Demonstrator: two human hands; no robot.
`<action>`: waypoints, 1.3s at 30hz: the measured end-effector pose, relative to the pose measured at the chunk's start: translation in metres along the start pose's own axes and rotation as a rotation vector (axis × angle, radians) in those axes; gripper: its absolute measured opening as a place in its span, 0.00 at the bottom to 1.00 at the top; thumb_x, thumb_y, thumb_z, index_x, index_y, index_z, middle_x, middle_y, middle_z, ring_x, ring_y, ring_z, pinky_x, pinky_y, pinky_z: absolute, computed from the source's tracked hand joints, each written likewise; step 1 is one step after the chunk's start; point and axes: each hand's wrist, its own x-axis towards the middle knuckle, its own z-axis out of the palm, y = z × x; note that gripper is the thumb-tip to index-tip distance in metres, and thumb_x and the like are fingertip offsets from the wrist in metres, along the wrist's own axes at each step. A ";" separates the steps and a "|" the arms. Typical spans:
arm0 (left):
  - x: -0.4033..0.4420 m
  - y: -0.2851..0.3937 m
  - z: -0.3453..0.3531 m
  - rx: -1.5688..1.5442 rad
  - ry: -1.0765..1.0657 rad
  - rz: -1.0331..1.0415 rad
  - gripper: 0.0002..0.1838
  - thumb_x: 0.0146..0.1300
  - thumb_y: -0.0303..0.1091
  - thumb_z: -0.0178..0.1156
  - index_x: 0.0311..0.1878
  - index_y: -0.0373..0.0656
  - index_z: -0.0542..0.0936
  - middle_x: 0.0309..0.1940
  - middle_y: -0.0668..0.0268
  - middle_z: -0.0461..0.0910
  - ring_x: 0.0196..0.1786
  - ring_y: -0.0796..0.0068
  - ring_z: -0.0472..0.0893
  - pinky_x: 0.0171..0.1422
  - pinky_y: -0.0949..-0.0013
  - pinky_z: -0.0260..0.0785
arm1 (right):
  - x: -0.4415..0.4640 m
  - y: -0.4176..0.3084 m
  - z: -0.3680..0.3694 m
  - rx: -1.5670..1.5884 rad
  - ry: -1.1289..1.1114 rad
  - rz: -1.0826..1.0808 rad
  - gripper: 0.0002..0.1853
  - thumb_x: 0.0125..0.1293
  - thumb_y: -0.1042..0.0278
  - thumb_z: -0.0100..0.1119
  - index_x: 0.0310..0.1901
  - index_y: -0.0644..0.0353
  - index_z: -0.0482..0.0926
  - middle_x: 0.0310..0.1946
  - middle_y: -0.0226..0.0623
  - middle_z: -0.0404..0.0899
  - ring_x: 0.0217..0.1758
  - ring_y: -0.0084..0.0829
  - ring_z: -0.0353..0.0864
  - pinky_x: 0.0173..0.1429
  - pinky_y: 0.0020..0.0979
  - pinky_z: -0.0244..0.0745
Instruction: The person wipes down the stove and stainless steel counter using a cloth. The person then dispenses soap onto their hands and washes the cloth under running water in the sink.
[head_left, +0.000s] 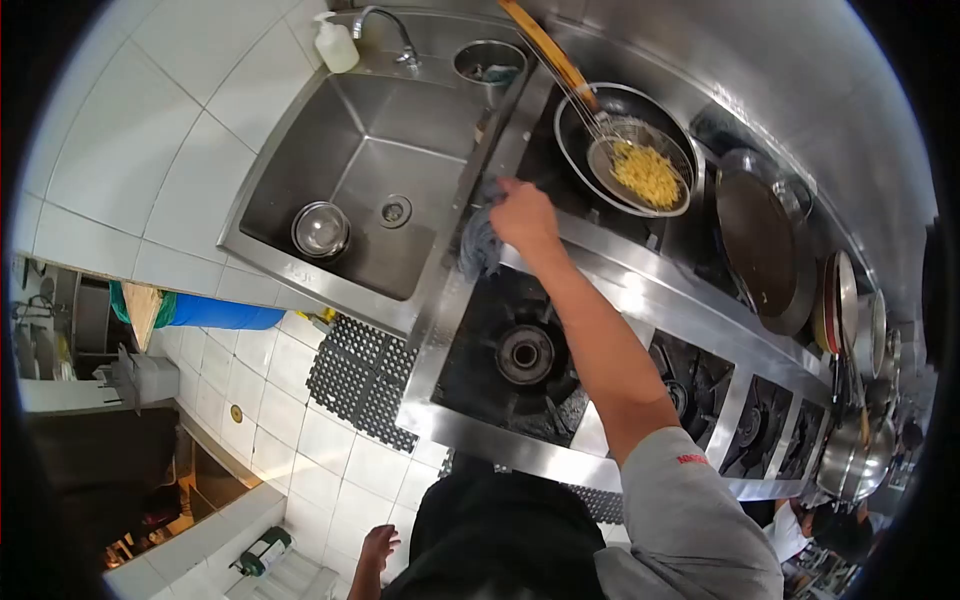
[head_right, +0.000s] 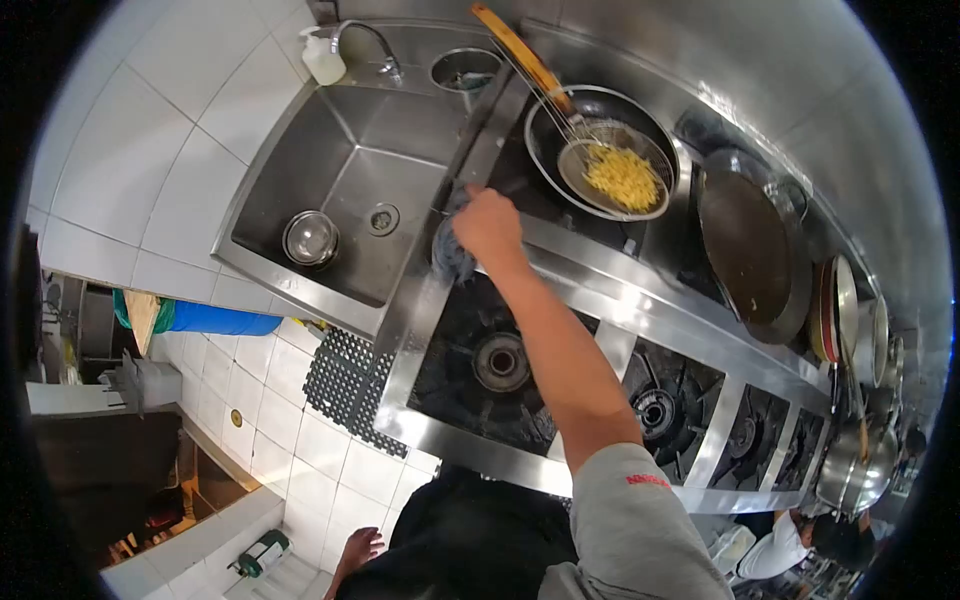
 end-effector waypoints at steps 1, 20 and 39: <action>0.005 -0.002 -0.003 -0.030 -0.007 -0.011 0.23 0.71 0.47 0.58 0.63 0.44 0.76 0.54 0.62 0.84 0.47 0.68 0.85 0.49 0.61 0.71 | 0.007 -0.015 -0.015 -0.013 0.053 -0.024 0.28 0.64 0.66 0.56 0.67 0.58 0.74 0.42 0.62 0.84 0.50 0.55 0.85 0.57 0.49 0.80; 0.012 0.035 -0.019 -0.040 0.000 0.041 0.23 0.73 0.47 0.58 0.64 0.43 0.76 0.54 0.60 0.84 0.48 0.67 0.84 0.51 0.60 0.70 | -0.132 0.150 -0.043 -0.009 0.566 0.052 0.22 0.56 0.80 0.63 0.55 0.63 0.77 0.46 0.51 0.76 0.52 0.55 0.76 0.57 0.47 0.74; -0.012 0.065 -0.033 -0.042 0.046 0.091 0.23 0.74 0.47 0.58 0.65 0.45 0.75 0.57 0.62 0.82 0.54 0.66 0.83 0.58 0.59 0.69 | -0.061 0.032 0.054 0.399 0.032 0.172 0.21 0.59 0.67 0.71 0.52 0.62 0.78 0.40 0.52 0.85 0.46 0.53 0.85 0.53 0.46 0.80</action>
